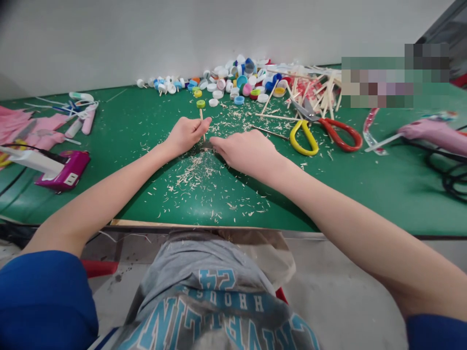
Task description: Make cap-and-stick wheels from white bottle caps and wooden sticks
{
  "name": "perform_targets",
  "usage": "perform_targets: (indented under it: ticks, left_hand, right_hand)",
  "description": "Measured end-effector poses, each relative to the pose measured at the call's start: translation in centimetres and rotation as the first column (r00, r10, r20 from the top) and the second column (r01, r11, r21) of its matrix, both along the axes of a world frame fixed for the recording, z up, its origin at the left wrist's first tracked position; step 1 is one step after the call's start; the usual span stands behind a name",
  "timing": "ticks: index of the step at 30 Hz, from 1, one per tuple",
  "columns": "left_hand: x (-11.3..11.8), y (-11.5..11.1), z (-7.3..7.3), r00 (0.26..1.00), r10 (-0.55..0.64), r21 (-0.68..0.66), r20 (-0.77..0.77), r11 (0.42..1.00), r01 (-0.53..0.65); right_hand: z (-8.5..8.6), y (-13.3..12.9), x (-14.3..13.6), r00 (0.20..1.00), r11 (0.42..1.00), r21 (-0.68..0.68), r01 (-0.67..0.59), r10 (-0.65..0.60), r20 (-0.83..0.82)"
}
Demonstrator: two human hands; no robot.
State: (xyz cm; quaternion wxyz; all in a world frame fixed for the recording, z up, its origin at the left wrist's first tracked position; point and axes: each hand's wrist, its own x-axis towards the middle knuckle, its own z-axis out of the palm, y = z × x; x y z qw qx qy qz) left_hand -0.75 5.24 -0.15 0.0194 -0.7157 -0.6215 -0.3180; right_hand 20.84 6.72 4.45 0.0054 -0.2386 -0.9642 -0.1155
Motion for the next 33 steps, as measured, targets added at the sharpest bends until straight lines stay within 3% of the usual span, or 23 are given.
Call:
perform_targets:
  ticks: [33]
  left_hand:
    - [0.15,-0.23,0.33,1.0,0.013,-0.007,0.003,1.0,-0.013]
  right_hand:
    - [0.49,-0.17,-0.1,0.998,0.999,-0.023,-0.042,0.042,0.041]
